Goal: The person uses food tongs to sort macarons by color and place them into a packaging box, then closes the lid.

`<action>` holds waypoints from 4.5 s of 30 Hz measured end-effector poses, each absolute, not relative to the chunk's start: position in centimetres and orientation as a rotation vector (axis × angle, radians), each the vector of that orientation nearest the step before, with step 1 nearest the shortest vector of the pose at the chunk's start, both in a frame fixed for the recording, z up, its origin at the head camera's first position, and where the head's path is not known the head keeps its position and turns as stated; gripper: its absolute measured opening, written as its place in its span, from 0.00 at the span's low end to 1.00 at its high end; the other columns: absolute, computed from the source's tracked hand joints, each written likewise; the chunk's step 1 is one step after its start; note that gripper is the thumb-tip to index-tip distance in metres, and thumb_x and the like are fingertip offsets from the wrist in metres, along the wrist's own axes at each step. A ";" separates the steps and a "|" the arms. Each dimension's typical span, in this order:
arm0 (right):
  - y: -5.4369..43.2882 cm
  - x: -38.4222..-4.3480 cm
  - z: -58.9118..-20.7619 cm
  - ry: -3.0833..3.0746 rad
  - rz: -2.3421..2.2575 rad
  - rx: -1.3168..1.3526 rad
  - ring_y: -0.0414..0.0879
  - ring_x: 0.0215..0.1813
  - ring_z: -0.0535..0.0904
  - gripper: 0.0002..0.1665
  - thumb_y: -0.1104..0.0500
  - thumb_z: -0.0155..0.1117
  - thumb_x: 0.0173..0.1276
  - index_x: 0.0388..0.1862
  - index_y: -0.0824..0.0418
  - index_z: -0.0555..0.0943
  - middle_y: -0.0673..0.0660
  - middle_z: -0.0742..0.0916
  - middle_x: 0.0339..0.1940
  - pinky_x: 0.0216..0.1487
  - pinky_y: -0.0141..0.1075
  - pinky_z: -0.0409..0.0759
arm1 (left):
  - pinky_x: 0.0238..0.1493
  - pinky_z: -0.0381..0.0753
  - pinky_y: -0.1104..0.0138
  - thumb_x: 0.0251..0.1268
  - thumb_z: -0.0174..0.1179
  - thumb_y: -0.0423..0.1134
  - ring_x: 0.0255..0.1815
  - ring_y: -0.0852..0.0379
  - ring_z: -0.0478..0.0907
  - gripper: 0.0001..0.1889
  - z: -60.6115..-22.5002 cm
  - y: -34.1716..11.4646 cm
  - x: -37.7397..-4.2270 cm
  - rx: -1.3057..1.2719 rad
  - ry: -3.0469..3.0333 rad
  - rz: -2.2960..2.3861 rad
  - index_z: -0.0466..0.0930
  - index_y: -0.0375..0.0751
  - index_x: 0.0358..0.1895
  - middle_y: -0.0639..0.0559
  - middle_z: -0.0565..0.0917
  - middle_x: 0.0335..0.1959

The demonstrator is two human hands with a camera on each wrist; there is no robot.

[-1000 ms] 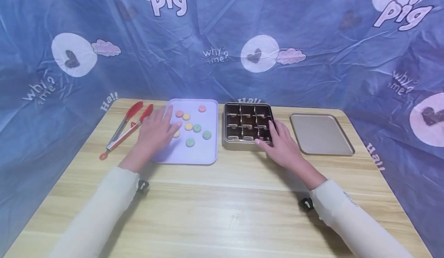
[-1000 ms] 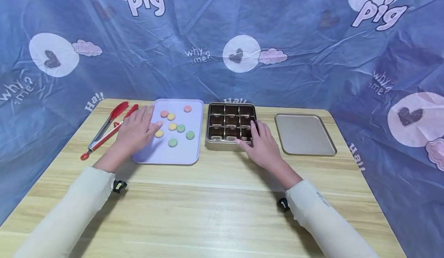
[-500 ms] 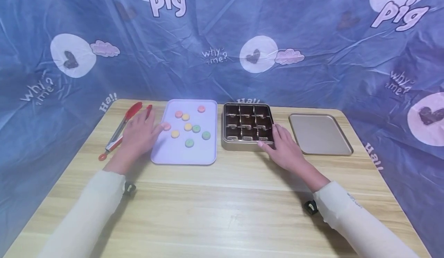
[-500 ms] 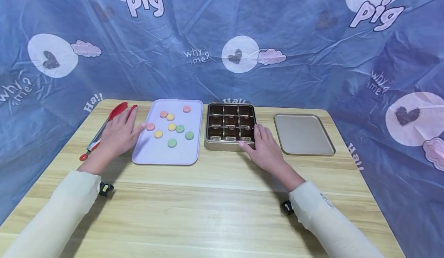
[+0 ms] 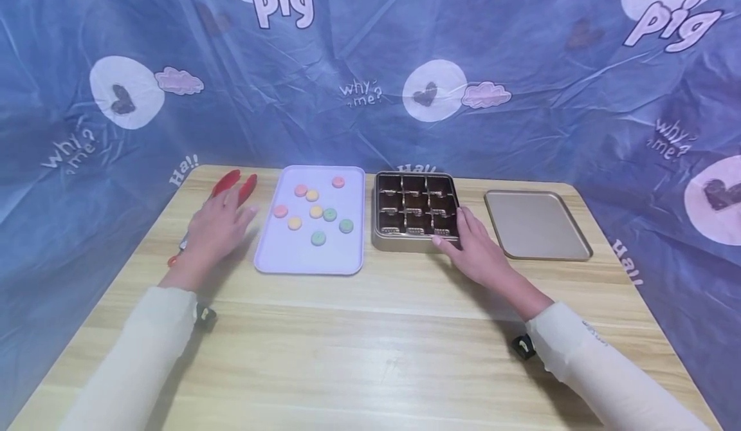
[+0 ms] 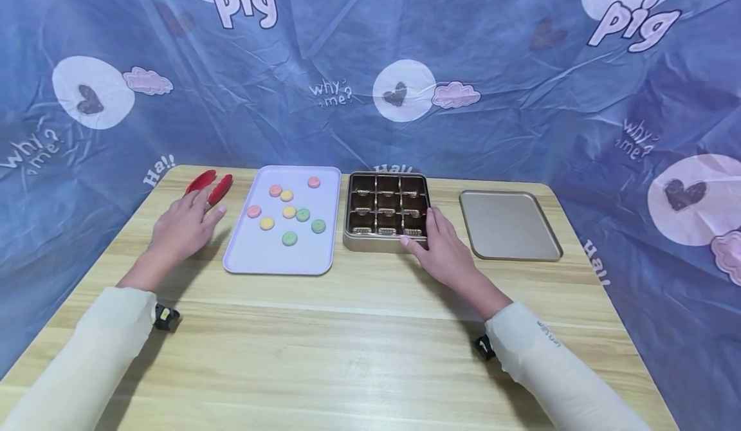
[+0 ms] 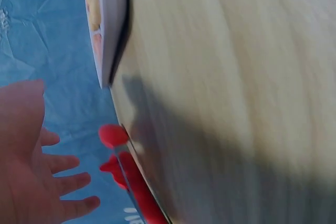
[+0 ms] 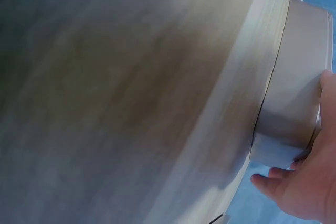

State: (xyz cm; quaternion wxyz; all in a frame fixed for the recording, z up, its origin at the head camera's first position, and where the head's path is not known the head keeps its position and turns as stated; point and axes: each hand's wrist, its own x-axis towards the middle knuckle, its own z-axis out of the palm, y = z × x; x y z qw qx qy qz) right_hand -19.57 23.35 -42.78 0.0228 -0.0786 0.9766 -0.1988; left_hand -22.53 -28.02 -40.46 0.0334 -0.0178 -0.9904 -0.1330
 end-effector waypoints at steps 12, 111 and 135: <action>23.3 -19.4 -42.8 2.917 -0.824 -0.211 0.73 0.78 0.54 0.65 0.20 0.43 0.68 0.83 0.59 0.32 0.60 0.38 0.85 0.74 0.66 0.56 | 0.58 0.65 0.28 0.77 0.37 0.64 0.66 0.23 0.62 0.39 -41.2 -30.2 -22.1 0.039 -3.053 -0.466 0.57 0.34 0.75 0.28 0.63 0.73; 23.5 -19.5 -42.1 2.923 -0.864 -0.270 0.68 0.82 0.45 0.63 0.25 0.49 0.70 0.83 0.64 0.38 0.63 0.44 0.84 0.78 0.62 0.47 | 0.28 0.69 0.58 0.71 0.57 0.55 0.29 0.44 0.71 0.24 -41.8 -34.5 -21.0 0.277 -2.937 -0.784 0.73 0.32 0.40 0.41 0.72 0.30; 23.6 -19.5 -42.2 2.940 -0.850 -0.280 0.69 0.81 0.46 0.64 0.24 0.49 0.69 0.83 0.65 0.39 0.64 0.45 0.84 0.78 0.62 0.49 | 0.47 0.75 0.43 0.72 0.59 0.55 0.44 0.37 0.75 0.30 -40.0 -30.8 -16.4 0.075 -2.889 -0.859 0.74 0.31 0.62 0.32 0.79 0.46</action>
